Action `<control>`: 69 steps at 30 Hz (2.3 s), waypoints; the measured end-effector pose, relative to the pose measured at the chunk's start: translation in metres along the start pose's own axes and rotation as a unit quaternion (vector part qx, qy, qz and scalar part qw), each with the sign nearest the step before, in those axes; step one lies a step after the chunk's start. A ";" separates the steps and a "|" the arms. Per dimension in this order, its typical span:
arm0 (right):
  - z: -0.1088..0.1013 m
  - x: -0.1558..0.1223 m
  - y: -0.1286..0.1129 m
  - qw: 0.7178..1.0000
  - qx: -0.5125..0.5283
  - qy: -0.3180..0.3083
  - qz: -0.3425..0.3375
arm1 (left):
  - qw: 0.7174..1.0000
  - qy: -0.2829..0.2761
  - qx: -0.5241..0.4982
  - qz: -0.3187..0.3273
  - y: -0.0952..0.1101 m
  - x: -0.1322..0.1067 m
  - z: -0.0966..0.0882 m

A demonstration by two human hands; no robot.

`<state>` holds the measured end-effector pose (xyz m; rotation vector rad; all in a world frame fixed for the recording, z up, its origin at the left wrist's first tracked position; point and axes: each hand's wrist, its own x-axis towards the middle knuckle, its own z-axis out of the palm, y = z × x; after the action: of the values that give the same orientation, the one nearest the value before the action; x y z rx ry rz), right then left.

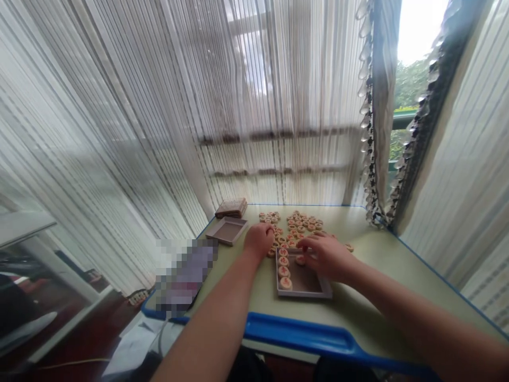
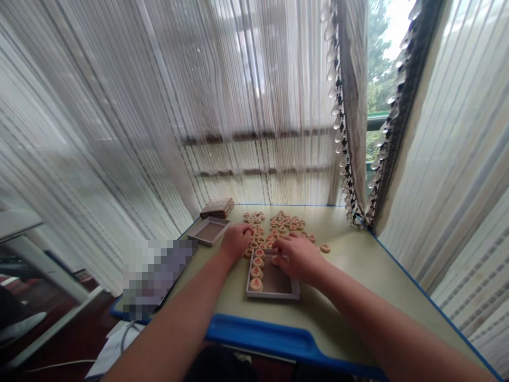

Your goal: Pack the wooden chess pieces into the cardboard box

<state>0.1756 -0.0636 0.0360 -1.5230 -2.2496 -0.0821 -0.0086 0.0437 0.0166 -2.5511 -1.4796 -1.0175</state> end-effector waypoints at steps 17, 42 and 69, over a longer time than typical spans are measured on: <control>-0.003 -0.003 -0.005 0.998 -0.017 -0.030 -0.048 | 0.999 -0.027 0.030 0.001 0.009 -0.003 -0.009; 0.013 0.006 -0.002 0.998 0.032 -0.008 0.045 | 0.999 -0.031 0.020 -0.014 0.015 -0.009 -0.011; 0.021 0.012 0.033 0.986 -0.022 0.097 0.130 | 0.997 -0.003 -0.071 -0.030 0.017 -0.010 -0.011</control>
<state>0.1949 -0.0338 0.0151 -1.7382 -1.8938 -0.1952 -0.0046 0.0231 0.0244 -2.6203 -1.5484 -1.1649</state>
